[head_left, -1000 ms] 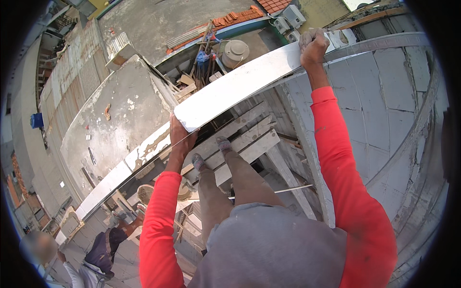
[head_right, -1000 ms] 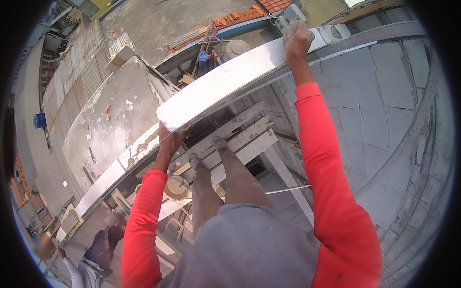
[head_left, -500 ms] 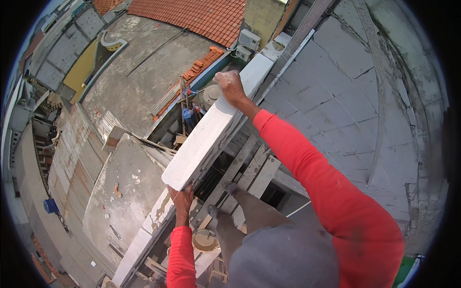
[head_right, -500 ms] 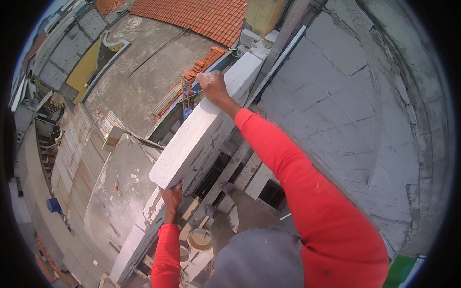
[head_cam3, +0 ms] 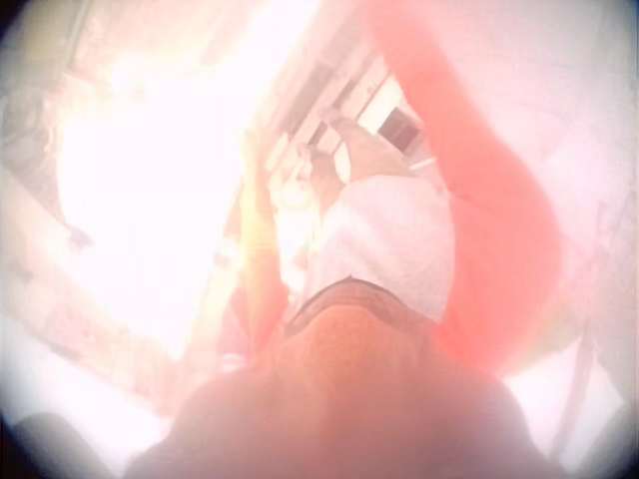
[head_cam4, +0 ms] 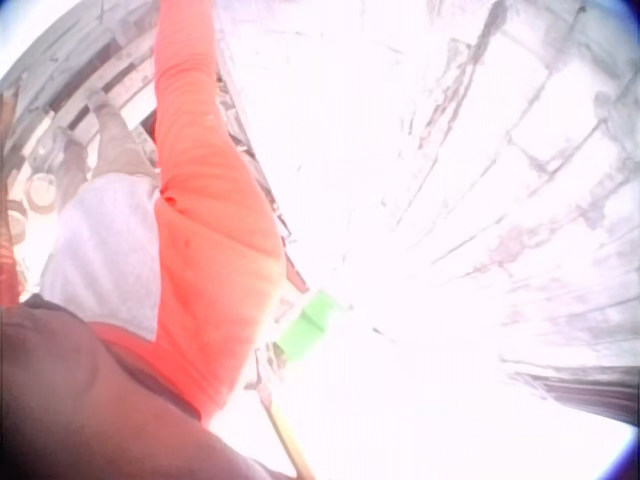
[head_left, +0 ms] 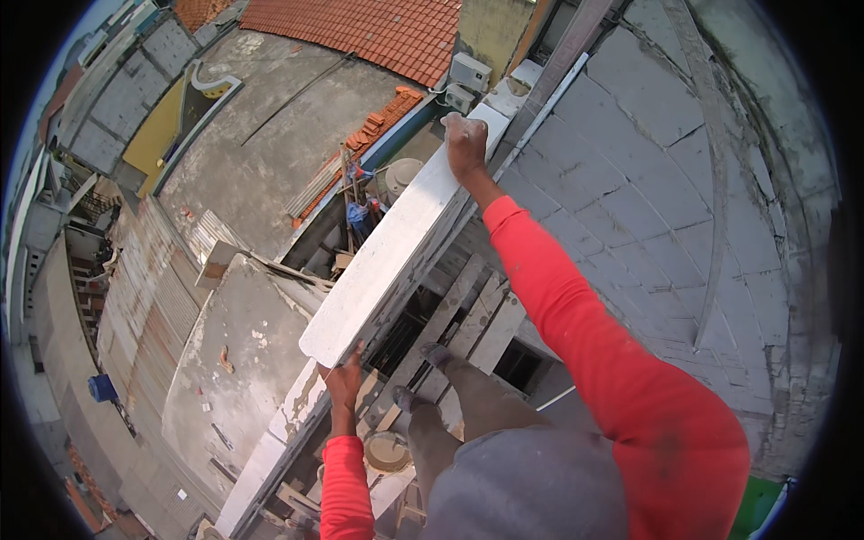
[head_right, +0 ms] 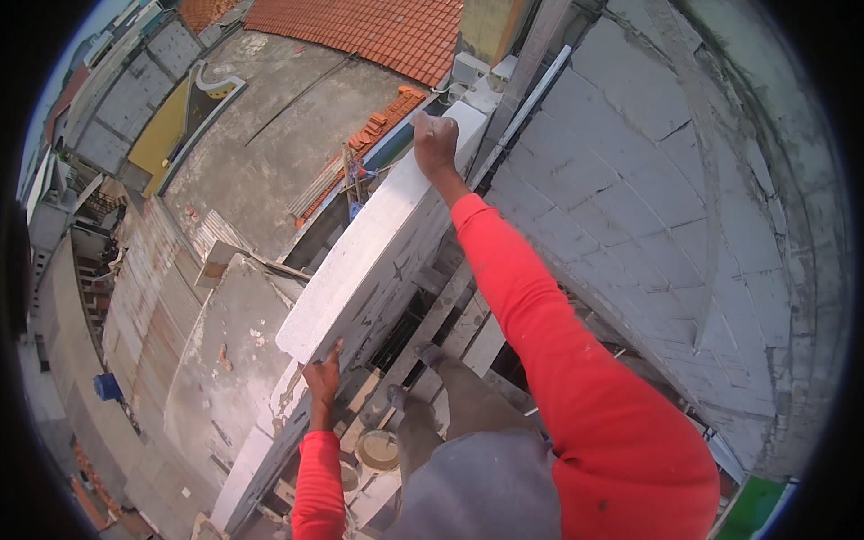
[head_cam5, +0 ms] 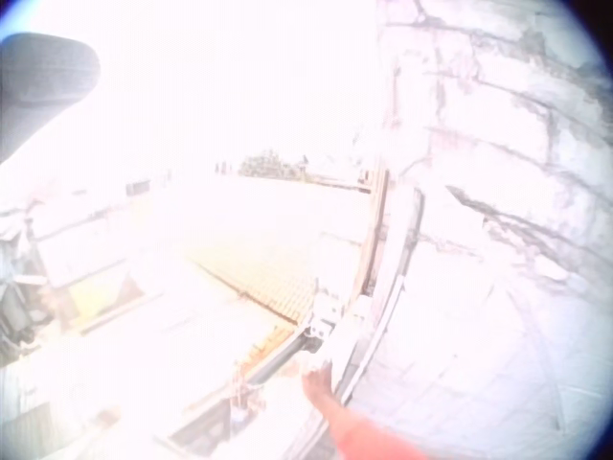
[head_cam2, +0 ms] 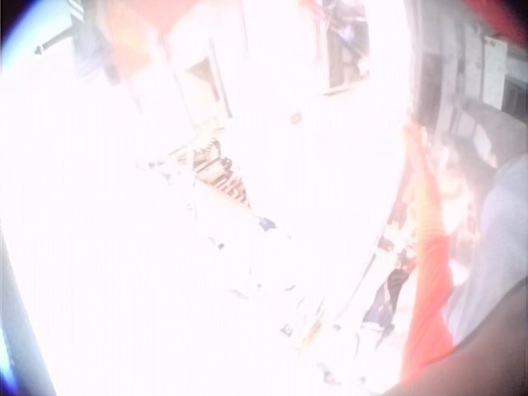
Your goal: The person applies mortar to a wall using a trowel and then positions and presses white rectangular wall panels into place along the wall edge. The person repeatedly scoops mortar, spreads it, and aligns panels while standing on wooden scaffolding.
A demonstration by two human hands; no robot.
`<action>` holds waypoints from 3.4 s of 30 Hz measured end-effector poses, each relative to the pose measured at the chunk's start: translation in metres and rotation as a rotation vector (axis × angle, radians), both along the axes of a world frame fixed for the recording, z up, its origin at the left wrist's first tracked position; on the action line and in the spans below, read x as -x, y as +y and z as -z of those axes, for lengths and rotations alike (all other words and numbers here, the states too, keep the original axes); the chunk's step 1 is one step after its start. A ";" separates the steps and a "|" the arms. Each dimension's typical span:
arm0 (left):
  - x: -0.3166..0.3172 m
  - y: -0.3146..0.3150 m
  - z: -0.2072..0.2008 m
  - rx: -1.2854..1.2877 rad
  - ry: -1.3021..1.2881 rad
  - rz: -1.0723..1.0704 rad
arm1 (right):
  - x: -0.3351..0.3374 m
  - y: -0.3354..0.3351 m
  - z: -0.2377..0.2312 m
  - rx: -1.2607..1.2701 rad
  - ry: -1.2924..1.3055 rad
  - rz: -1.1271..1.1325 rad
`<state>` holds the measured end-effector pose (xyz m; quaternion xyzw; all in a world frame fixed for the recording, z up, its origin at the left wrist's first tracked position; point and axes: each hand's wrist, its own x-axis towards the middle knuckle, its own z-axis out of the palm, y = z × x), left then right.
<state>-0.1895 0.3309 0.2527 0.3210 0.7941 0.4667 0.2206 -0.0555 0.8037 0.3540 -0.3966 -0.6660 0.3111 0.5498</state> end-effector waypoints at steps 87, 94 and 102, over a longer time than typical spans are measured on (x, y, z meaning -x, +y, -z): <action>-0.478 -0.337 0.112 0.820 -0.546 -1.144 | 0.112 -0.272 -0.036 -0.307 -1.243 -0.775; -0.522 -0.322 0.123 1.025 -0.477 -0.685 | 0.113 -0.268 -0.031 -0.404 -1.325 -0.728; -0.463 -0.357 0.107 -0.070 -0.971 -1.644 | 0.117 -0.258 -0.015 -0.556 -1.333 -0.631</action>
